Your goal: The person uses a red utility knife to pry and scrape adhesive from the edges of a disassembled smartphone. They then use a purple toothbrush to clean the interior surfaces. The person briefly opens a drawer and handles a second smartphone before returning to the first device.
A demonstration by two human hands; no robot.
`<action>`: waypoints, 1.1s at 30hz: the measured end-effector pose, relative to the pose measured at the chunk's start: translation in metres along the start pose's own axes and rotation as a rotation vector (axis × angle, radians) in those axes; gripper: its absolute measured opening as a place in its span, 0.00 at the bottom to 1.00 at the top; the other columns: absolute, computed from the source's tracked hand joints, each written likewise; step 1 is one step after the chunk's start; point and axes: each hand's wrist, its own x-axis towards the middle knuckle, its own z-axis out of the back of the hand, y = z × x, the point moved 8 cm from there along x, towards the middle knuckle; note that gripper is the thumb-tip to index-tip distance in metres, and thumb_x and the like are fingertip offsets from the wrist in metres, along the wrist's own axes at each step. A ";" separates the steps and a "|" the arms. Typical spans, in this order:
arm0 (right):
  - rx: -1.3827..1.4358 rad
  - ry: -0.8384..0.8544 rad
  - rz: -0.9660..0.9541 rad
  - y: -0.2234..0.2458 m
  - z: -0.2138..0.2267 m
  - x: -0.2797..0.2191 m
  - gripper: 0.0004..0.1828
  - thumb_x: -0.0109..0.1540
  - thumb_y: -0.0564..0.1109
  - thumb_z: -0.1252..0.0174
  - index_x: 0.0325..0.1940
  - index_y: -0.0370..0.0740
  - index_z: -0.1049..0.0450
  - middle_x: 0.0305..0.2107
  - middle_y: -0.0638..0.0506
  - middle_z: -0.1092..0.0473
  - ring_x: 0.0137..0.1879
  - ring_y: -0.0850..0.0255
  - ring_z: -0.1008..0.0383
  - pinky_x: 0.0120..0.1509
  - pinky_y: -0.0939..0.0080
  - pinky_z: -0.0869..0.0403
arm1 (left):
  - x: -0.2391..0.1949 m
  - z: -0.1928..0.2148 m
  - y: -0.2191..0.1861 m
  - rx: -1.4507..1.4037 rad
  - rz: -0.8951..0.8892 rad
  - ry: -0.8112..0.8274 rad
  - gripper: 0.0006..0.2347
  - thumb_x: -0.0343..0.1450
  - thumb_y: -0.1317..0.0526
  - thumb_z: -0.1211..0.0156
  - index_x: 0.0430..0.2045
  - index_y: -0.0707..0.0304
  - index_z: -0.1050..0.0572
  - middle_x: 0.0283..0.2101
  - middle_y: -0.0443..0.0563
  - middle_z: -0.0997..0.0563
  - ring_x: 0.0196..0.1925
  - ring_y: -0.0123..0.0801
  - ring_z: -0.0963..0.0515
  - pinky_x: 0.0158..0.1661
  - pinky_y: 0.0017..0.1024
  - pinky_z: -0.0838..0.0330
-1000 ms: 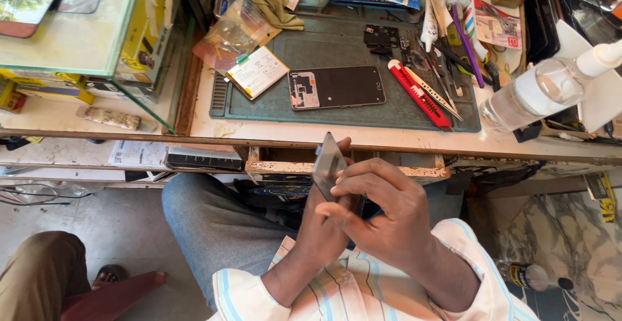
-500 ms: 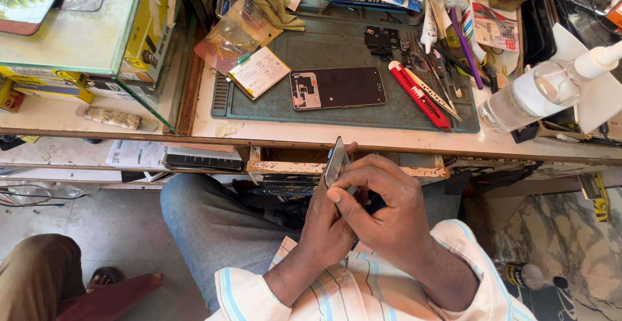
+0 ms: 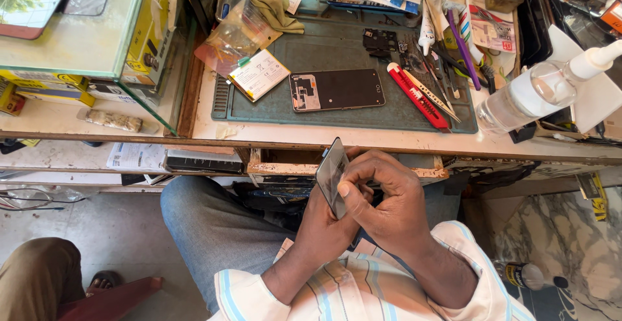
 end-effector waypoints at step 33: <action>0.694 -0.303 -0.055 -0.061 0.059 -0.014 0.05 0.68 0.36 0.38 0.42 0.31 0.26 0.38 0.45 0.27 0.45 0.60 0.25 0.58 0.57 0.23 | 0.005 0.034 0.008 -0.574 -0.014 -0.133 0.27 0.79 0.52 0.48 0.69 0.74 0.41 0.45 0.56 0.24 0.46 0.38 0.18 0.47 0.38 0.20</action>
